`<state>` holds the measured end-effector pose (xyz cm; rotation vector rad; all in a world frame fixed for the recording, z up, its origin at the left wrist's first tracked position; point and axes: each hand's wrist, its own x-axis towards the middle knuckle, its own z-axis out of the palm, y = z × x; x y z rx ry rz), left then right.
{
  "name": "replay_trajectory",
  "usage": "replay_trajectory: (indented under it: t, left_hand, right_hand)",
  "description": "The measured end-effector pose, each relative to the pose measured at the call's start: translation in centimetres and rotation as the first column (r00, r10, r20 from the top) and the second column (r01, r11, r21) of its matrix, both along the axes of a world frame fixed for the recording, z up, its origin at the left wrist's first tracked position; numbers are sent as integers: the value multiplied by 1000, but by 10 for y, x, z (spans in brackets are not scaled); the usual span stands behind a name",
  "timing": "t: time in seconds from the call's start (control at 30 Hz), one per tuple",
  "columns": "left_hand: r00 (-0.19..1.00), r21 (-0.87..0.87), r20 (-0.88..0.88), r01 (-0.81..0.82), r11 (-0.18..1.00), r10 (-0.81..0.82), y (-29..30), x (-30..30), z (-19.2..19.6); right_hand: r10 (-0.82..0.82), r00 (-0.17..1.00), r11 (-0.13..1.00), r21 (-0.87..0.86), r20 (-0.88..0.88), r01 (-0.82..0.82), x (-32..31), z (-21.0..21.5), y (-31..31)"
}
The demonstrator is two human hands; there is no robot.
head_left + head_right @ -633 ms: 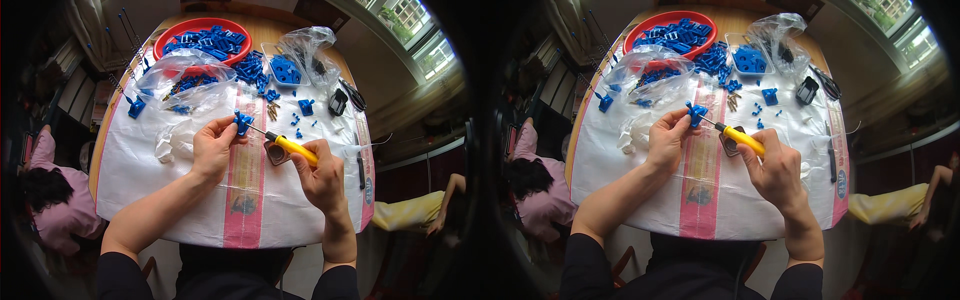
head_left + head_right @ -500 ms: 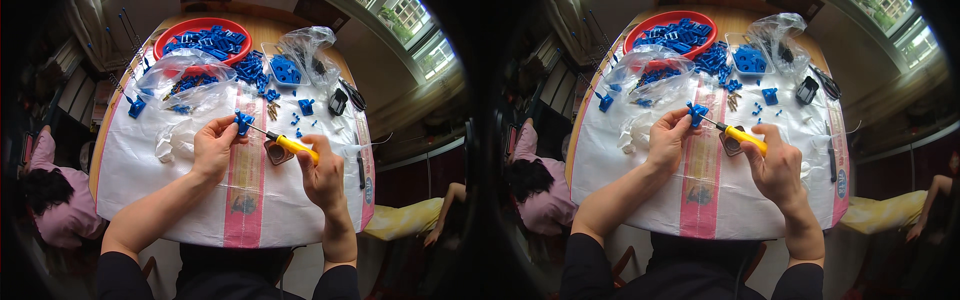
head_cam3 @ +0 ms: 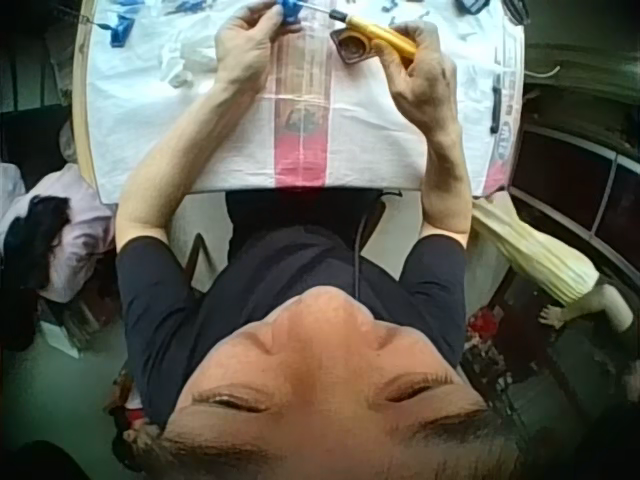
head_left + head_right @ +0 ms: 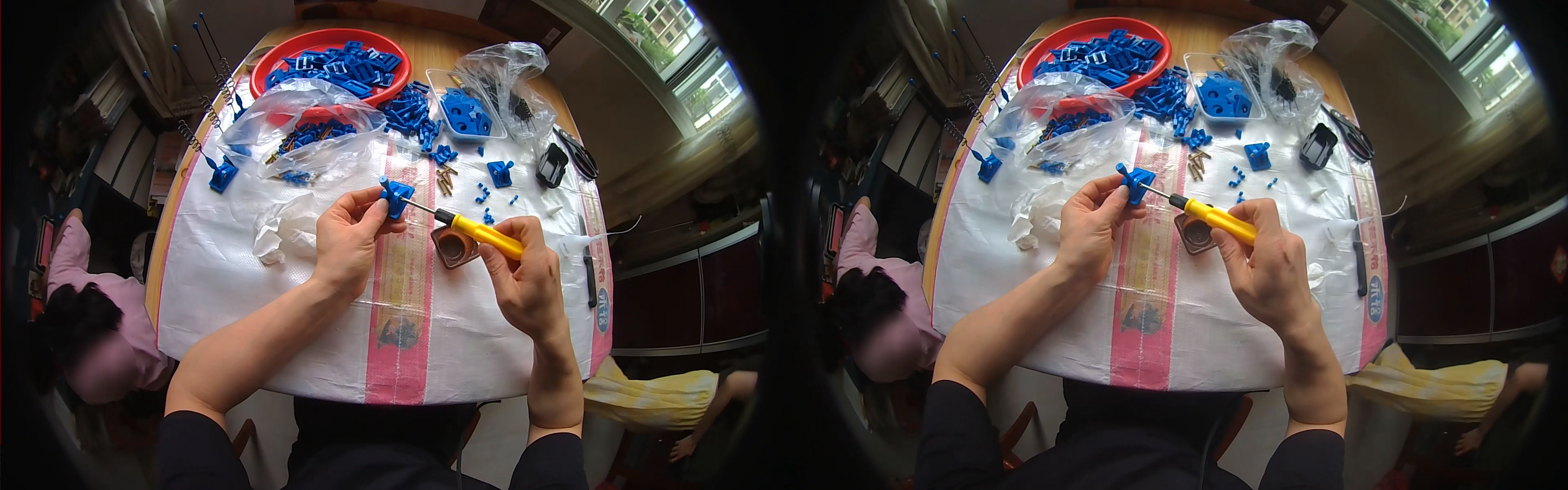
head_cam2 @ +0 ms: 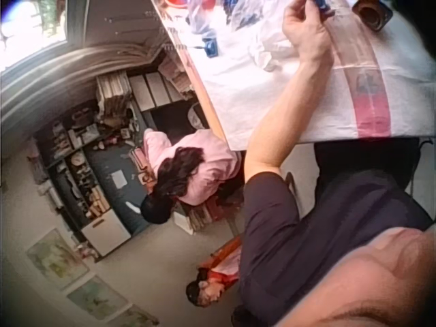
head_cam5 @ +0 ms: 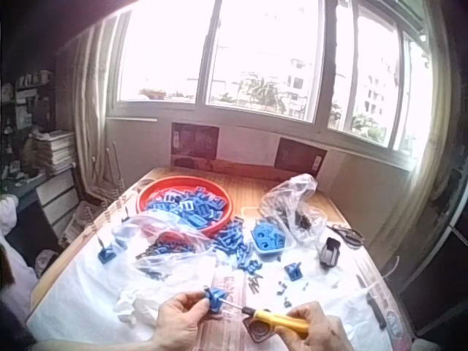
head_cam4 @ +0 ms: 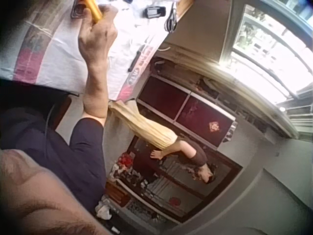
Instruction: Assembling blue plastic parts by inserting a metal rod with a spring and applying adhesive.
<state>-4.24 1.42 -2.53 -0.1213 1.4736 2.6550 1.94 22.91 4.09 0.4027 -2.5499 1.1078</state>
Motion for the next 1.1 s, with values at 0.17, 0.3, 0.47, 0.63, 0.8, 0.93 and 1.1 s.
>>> replay_trajectory:
  t: [0.17,0.3,0.47,0.63,0.8,0.93,1.1]
  left_hand:
    - [1000,19,-23,16,1000,-16,1,0,0]
    - [1000,3,-28,12,1000,-12,0,1,0]
    - [999,1,-33,24,1000,-24,2,1,-1]
    - [999,8,-34,13,1000,-13,0,1,0]
    - [999,12,-37,8,1000,-7,2,0,-1]
    - [999,0,-39,-2,1000,2,0,1,-3]
    - [999,3,-36,1,1000,-1,0,1,-2]
  right_hand:
    - [-58,995,995,82,86,51,0,10,1]
    - [-98,995,990,-105,-10,97,-1,5,-9]
    - [-76,990,995,79,122,67,-6,1,12]
    - [-14,997,989,-144,75,25,-6,-7,2]
    - [-97,972,995,39,215,91,-7,3,12]
    - [-105,988,983,-137,117,120,-7,1,-4]
    - [-79,987,994,-63,142,88,-9,-3,7]
